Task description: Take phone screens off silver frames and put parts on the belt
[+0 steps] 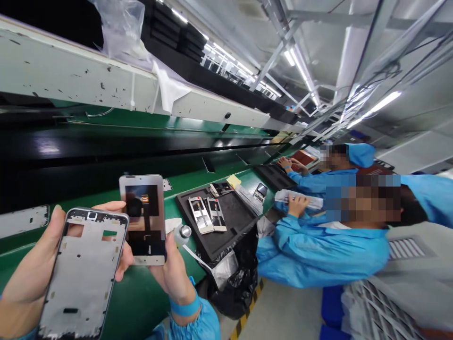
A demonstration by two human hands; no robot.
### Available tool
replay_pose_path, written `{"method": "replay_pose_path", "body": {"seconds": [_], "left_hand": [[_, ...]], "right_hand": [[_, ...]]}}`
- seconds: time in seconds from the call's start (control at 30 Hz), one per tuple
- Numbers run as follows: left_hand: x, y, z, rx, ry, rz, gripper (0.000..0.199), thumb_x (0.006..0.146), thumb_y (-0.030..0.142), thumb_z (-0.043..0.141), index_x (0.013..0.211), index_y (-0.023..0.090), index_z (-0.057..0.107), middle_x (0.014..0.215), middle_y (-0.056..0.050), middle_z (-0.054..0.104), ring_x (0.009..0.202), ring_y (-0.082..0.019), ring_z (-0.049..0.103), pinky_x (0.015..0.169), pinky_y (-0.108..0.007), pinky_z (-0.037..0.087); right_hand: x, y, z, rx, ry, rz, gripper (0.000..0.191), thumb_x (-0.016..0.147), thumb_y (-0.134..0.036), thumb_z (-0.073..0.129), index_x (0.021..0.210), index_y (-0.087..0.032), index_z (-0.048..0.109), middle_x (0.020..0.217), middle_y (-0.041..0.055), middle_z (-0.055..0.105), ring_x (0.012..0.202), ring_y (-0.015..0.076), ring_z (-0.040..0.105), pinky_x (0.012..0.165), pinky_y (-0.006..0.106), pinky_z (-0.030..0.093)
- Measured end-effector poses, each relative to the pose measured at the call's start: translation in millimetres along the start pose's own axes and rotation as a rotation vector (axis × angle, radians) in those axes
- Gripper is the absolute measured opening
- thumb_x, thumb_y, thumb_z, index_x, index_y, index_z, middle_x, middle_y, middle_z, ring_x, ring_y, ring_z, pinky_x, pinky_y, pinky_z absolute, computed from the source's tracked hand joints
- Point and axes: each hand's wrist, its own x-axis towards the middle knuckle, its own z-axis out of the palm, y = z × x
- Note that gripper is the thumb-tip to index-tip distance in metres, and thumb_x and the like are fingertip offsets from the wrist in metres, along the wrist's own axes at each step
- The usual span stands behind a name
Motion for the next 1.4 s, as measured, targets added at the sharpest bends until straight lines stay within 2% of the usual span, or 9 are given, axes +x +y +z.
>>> {"method": "replay_pose_path", "body": {"seconds": [0.13,0.37,0.5,0.6,0.67,0.8,1.03,1.2,1.4], "left_hand": [[-1.0,-1.4,5.4,-0.048,-0.024,-0.014,0.082,0.098,0.084,0.030,0.151,0.030,0.061,0.113,-0.017,0.080,0.091,-0.030,0.078,0.084,-0.041,0.061],[10.6,-2.5,7.7,-0.047,0.072,0.128,0.070,0.105,0.072,0.032,0.144,0.023,0.063,0.125,-0.017,0.077,0.092,-0.032,0.078,0.083,-0.045,0.062],[25.4,-0.6,-0.7,0.082,0.269,0.282,0.066,0.106,0.069,0.037,0.151,0.022,0.052,0.113,-0.014,0.078,0.087,-0.029,0.078,0.073,-0.041,0.065],[30.4,3.5,-6.2,0.154,0.429,0.319,0.070,0.106,0.069,0.040,0.159,0.024,0.042,0.113,-0.012,0.078,0.090,-0.027,0.079,0.078,-0.040,0.067],[30.4,6.2,-8.3,0.171,0.462,0.346,0.073,0.103,0.071,0.046,0.161,0.025,0.042,0.116,-0.012,0.078,0.096,-0.028,0.080,0.084,-0.041,0.067],[28.5,8.5,-9.2,0.175,0.451,0.392,0.081,0.095,0.072,0.062,0.159,0.024,0.044,0.119,-0.012,0.079,0.102,-0.029,0.080,0.087,-0.041,0.068],[26.5,9.6,-12.2,0.195,0.419,0.439,0.074,0.099,0.069,0.059,0.157,0.026,0.048,0.120,-0.011,0.079,0.103,-0.029,0.079,0.092,-0.046,0.067],[20.3,10.1,-19.0,0.297,0.295,0.480,0.074,0.097,0.067,0.063,0.156,0.025,0.048,0.124,-0.012,0.078,0.107,-0.032,0.079,0.092,-0.047,0.067],[20.2,7.3,-24.4,0.565,0.130,0.529,0.059,0.099,0.060,0.066,0.150,0.032,0.054,0.128,-0.010,0.076,0.113,-0.029,0.078,0.088,-0.039,0.069]], "right_hand": [[-18.2,4.0,-16.0,0.067,0.021,0.001,0.071,0.092,-0.087,0.047,0.115,-0.030,0.082,0.105,0.0106,0.080,0.100,0.0323,0.075,0.089,0.049,0.065],[-29.1,25.3,-50.2,-0.349,0.061,-0.376,0.072,0.095,-0.077,0.056,0.140,-0.023,0.070,0.135,0.0173,0.071,0.121,0.0380,0.071,0.100,0.054,0.062],[-27.7,11.9,-59.2,-0.628,-0.006,-0.589,0.064,0.097,-0.058,0.071,0.154,-0.029,0.060,0.143,0.0158,0.063,0.127,0.0366,0.066,0.105,0.056,0.058],[-27.3,-3.4,-60.1,-0.748,-0.140,-0.585,0.062,0.099,-0.052,0.071,0.156,-0.033,0.057,0.146,0.0142,0.059,0.131,0.0342,0.063,0.106,0.053,0.058],[-28.0,-10.6,-58.8,-0.792,-0.208,-0.554,0.062,0.100,-0.053,0.070,0.157,-0.035,0.055,0.146,0.0129,0.059,0.130,0.0316,0.064,0.107,0.049,0.059],[-30.1,-17.5,-55.4,-0.858,-0.273,-0.527,0.061,0.101,-0.053,0.068,0.158,-0.036,0.054,0.141,0.0118,0.062,0.128,0.0289,0.065,0.107,0.043,0.059],[-32.1,-22.5,-56.7,-0.922,-0.314,-0.491,0.061,0.102,-0.051,0.068,0.159,-0.036,0.053,0.143,0.0123,0.059,0.131,0.0289,0.063,0.110,0.044,0.057],[-29.1,-21.6,-53.7,-0.937,-0.327,-0.474,0.061,0.100,-0.052,0.070,0.157,-0.037,0.055,0.144,0.0121,0.060,0.130,0.0298,0.064,0.109,0.046,0.057],[-21.5,-3.2,-35.6,-0.749,-0.273,-0.523,0.076,0.098,-0.059,0.070,0.165,-0.039,0.041,0.144,0.0125,0.058,0.133,0.0320,0.063,0.109,0.051,0.058]]}}
